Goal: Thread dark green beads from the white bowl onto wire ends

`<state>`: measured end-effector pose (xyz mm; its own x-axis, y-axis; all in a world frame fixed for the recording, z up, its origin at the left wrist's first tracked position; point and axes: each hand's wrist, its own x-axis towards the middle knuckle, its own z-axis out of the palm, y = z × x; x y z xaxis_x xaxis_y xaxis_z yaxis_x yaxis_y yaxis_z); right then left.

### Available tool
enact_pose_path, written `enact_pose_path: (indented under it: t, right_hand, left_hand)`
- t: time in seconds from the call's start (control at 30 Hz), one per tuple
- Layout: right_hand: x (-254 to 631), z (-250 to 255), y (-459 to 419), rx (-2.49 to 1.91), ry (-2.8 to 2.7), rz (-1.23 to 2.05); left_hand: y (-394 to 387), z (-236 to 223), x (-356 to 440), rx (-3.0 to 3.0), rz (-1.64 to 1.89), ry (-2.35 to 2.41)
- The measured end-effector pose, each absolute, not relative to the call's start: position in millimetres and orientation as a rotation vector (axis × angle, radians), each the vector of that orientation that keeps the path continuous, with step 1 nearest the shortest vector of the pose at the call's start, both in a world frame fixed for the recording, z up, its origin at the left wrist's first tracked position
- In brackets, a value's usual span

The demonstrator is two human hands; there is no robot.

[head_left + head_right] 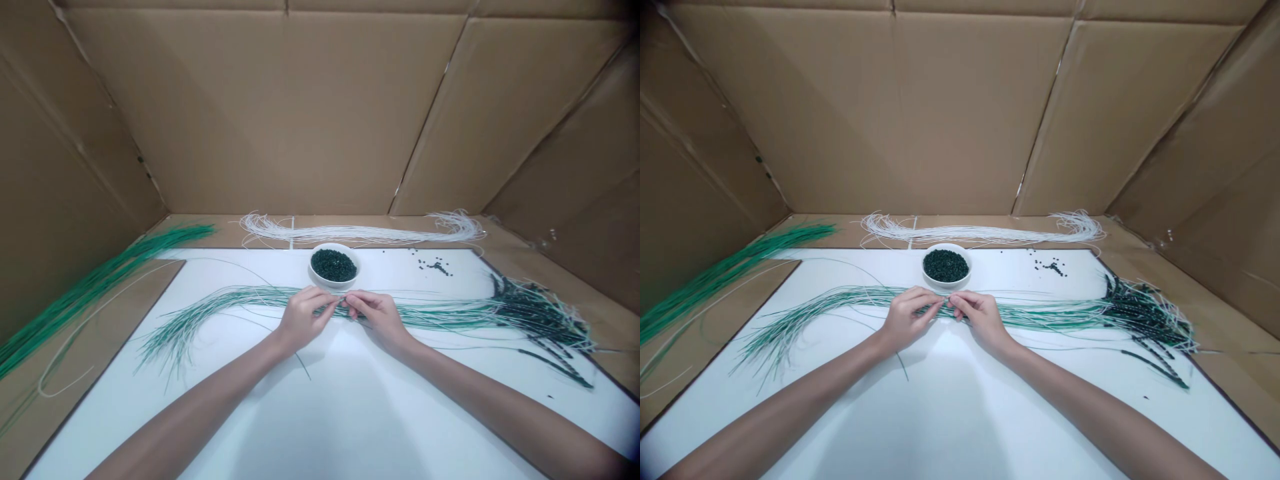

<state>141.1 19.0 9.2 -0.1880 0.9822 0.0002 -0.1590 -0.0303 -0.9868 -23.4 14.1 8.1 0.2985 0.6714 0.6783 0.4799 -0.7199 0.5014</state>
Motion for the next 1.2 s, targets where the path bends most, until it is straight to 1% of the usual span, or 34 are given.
enact_pose_path:
  t: [0.53,0.77,1.2]
  right_hand:
    - [141.7,9.0,19.1,-1.011,-1.211,1.424]
    - [141.2,7.1,19.6,-1.013,-1.206,1.425]
    - [140.2,15.0,20.2,-1.064,-1.189,1.465]
  left_hand:
    - [15.8,5.0,-24.2,2.403,1.401,1.033]
    - [15.5,4.8,-23.9,2.386,1.393,1.097]
    - [16.0,4.0,-24.3,2.438,1.415,1.037]
